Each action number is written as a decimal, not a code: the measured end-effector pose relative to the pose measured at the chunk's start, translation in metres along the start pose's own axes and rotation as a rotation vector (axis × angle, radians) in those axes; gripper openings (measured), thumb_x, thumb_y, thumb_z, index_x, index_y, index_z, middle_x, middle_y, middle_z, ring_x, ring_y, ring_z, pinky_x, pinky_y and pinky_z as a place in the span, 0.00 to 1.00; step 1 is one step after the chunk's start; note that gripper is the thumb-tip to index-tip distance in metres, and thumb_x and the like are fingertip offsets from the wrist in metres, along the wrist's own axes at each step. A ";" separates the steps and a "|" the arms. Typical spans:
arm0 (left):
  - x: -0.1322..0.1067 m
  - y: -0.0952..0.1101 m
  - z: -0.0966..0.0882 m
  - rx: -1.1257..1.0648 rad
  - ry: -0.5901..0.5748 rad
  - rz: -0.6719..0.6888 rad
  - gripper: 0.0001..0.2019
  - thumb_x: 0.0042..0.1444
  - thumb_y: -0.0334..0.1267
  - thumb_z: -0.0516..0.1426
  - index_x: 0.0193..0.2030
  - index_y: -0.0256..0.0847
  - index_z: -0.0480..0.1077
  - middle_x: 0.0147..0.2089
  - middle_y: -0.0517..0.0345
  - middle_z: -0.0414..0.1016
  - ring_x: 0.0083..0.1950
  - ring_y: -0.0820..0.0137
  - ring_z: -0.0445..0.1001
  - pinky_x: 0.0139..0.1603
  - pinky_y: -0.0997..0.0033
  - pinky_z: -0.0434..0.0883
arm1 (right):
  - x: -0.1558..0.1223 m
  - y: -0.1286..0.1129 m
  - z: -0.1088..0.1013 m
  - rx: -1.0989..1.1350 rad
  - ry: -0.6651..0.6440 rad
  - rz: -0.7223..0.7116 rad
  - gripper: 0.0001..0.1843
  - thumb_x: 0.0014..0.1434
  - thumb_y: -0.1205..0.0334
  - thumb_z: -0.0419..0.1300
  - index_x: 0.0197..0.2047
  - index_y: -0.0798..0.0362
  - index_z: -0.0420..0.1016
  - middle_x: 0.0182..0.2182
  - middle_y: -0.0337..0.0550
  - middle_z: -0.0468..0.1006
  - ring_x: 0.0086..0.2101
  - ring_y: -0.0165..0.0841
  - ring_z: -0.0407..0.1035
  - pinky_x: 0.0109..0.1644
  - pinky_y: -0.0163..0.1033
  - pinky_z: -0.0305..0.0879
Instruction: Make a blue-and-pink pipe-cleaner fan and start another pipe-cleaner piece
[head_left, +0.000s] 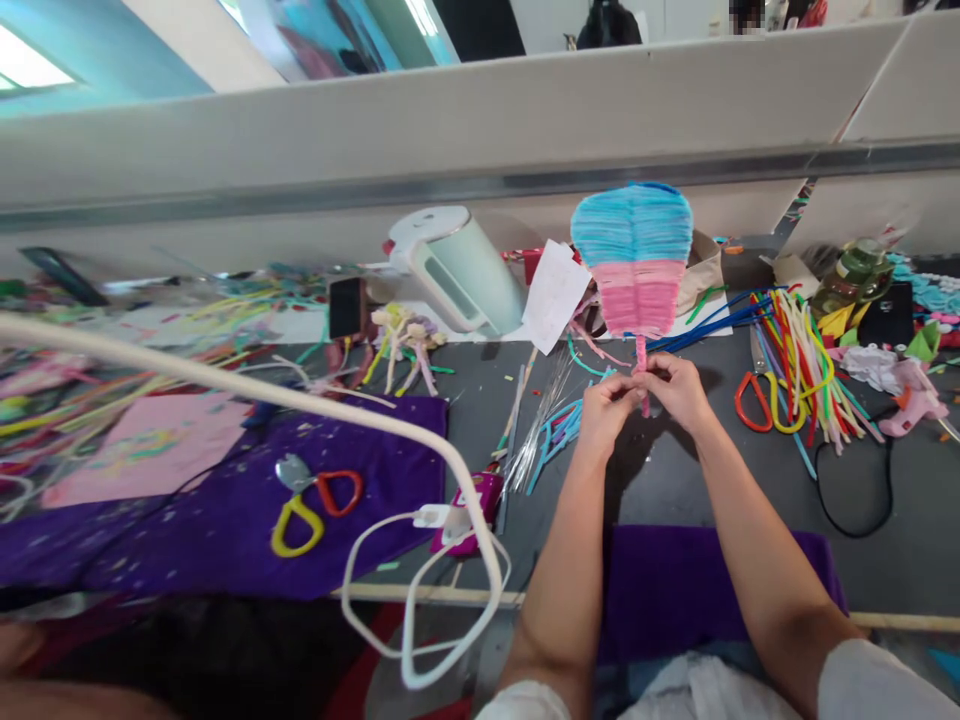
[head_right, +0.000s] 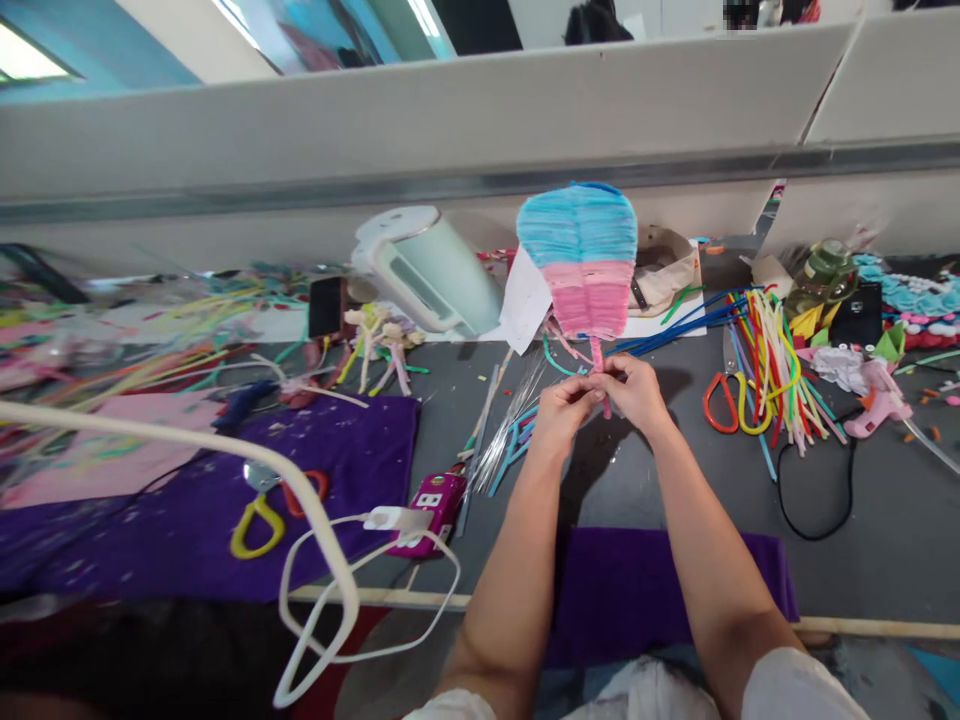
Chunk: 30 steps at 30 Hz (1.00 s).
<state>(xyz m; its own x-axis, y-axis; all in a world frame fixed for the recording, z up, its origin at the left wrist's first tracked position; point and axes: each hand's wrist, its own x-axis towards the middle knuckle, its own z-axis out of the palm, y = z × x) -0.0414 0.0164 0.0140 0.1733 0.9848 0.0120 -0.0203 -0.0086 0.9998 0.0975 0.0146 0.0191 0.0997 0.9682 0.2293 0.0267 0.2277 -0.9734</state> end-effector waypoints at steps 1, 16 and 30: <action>0.000 0.001 0.000 -0.024 -0.012 -0.016 0.10 0.44 0.42 0.66 0.30 0.37 0.77 0.22 0.64 0.67 0.21 0.78 0.59 0.22 0.76 0.55 | 0.000 -0.002 -0.001 0.024 -0.014 0.007 0.10 0.50 0.55 0.66 0.27 0.52 0.76 0.26 0.36 0.74 0.26 0.29 0.67 0.33 0.35 0.63; 0.002 0.010 -0.001 -0.051 -0.085 -0.080 0.14 0.44 0.45 0.67 0.29 0.35 0.75 0.19 0.63 0.67 0.18 0.79 0.57 0.18 0.77 0.52 | 0.006 0.002 -0.014 -0.010 -0.049 0.031 0.13 0.50 0.52 0.65 0.29 0.53 0.74 0.22 0.34 0.72 0.24 0.27 0.64 0.29 0.33 0.62; 0.009 -0.002 0.015 0.134 0.182 0.128 0.07 0.48 0.38 0.62 0.24 0.39 0.75 0.24 0.59 0.75 0.27 0.71 0.70 0.31 0.72 0.64 | 0.009 0.006 -0.009 -0.388 0.133 -0.039 0.14 0.54 0.49 0.61 0.26 0.51 0.68 0.23 0.36 0.74 0.26 0.30 0.64 0.33 0.36 0.60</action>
<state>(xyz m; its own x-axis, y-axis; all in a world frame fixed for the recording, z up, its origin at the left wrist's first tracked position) -0.0250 0.0222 0.0121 -0.0026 0.9890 0.1476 0.1021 -0.1466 0.9839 0.1072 0.0237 0.0157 0.2187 0.9321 0.2887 0.4032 0.1831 -0.8966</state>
